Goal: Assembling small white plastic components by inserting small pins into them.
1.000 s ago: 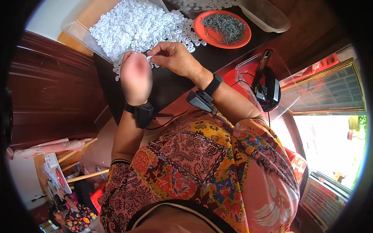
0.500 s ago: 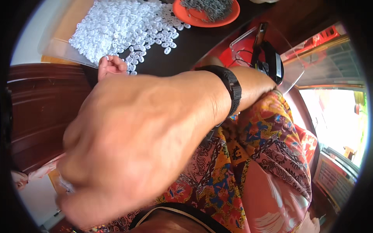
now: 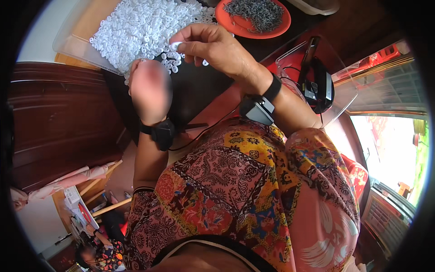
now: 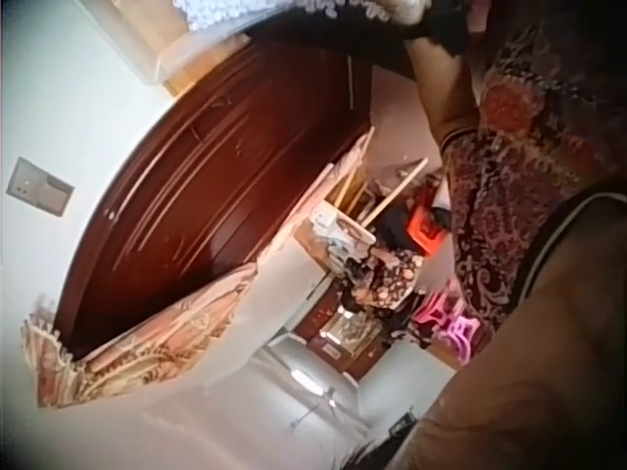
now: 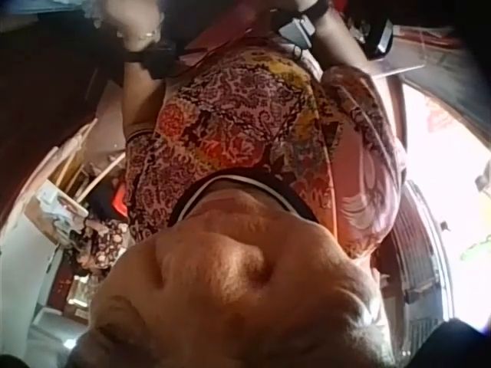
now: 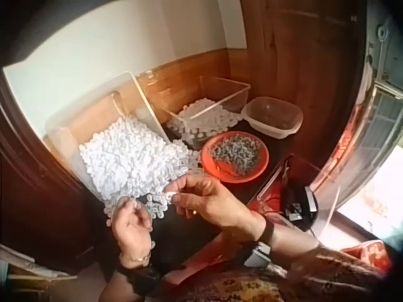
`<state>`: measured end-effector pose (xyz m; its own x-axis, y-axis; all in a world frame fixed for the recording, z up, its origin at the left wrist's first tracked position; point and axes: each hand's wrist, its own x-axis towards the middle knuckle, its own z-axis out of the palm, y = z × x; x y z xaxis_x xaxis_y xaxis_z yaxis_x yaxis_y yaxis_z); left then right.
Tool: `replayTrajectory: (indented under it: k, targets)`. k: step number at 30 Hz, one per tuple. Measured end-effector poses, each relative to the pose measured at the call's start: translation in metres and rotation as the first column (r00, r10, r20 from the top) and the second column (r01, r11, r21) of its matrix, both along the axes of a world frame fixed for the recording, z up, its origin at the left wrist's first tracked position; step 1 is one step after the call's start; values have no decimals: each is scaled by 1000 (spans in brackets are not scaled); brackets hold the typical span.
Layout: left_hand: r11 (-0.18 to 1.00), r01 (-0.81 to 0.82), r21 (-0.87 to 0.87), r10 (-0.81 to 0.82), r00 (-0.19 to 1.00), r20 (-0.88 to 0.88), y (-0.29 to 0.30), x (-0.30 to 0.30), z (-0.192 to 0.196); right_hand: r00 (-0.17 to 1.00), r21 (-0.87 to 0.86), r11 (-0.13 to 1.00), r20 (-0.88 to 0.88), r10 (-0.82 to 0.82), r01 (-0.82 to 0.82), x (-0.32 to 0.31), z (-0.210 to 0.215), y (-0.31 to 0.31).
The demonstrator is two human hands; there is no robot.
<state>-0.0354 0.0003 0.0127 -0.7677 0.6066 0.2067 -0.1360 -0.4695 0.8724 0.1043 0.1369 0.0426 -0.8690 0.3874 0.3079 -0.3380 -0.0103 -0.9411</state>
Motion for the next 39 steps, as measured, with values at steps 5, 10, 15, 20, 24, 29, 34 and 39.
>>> replayTrajectory:
  k: [5, 10, 15, 20, 24, 29, 34, 39]
  targets:
    - [985, 157, 66, -153, 986, -59, 0, 4, 0, 996, -162, 986, 78, 39, -26, -14, -20, -1]
    - [968, 225, 112, -225, 974, -15, -1, 6, 3, 988, -185, 979, 113, 109, -87, -18, -29, -6]
    - [975, 216, 56, -215, 976, -7, 1, 7, 2, 994, -140, 989, 93, 50, -37, -20, -31, -10]
    - [971, 228, 67, -227, 974, -15, 2, 8, -1, 998, -161, 986, 50, -39, 46, -22, -34, -18]
    - [967, 231, 104, -226, 972, -62, 2, 9, 2, 999, -255, 967, -32, -40, 31, -24, -42, -24]
    - [959, 251, 131, -246, 968, -55, 1, 11, 4, 994, -304, 953, -98, -56, 24, -25, -47, -26]
    - [954, 274, 119, -266, 961, -82, 0, 9, 2, 993, -226, 974, -111, -43, 17, -23, -48, -22]
    - [956, 280, 85, -274, 959, -76, 1, 10, 0, 991, -118, 986, -43, -126, 121, -20, -39, -24]
